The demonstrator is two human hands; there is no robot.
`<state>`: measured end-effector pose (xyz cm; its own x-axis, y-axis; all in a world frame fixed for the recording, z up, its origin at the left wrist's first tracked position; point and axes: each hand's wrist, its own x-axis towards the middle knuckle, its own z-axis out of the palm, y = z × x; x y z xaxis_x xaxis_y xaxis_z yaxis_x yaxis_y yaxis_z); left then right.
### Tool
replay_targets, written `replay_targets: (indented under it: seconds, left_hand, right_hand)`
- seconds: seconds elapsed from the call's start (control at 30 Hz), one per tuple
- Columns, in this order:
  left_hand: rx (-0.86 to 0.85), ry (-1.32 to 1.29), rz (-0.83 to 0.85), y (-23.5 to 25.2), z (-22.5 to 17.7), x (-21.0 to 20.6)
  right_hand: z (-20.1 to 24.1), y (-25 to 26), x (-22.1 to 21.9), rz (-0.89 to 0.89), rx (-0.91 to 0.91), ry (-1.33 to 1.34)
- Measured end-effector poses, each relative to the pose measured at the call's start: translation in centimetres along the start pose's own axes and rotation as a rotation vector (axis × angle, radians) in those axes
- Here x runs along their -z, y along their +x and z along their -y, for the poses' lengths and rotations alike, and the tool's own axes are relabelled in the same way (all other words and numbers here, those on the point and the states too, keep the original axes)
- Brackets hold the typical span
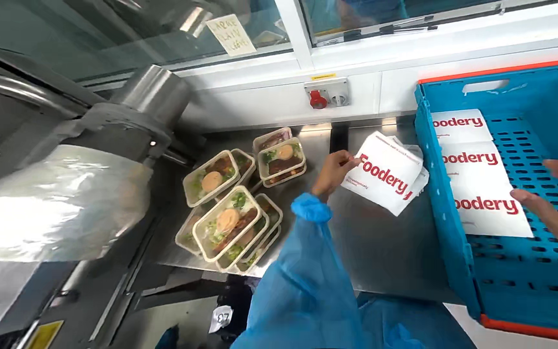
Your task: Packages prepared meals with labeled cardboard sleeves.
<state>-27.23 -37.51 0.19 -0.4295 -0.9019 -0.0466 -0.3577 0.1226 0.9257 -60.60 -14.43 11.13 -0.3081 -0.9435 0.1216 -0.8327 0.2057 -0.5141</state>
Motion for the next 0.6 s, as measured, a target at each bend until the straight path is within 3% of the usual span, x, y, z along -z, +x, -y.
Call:
replay_targets:
  seconds: [0.17,0.3,0.37,0.5,0.6]
  left_hand:
    - [0.040,-0.389,-0.252,-18.0,-2.2,0.8]
    - [0.082,-0.259,-0.450,-28.3,1.8,-1.2]
    - [0.203,-0.269,-0.453,-29.9,4.1,-1.4]
    - [0.444,-0.321,-0.297,-27.9,8.1,-1.2]
    - [0.432,-0.320,-0.322,-24.8,11.4,-1.5]
  right_hand:
    - [9.6,-6.3,-8.1,0.089,-0.122,0.352]
    - [14.5,-9.5,-14.1,-0.013,-0.100,0.339]
    - [14.4,-9.3,-16.8,0.056,-0.107,0.364]
    - [11.5,-5.0,-22.7,0.267,-0.175,0.438]
    - [10.3,-3.0,-24.1,0.315,-0.184,0.365]
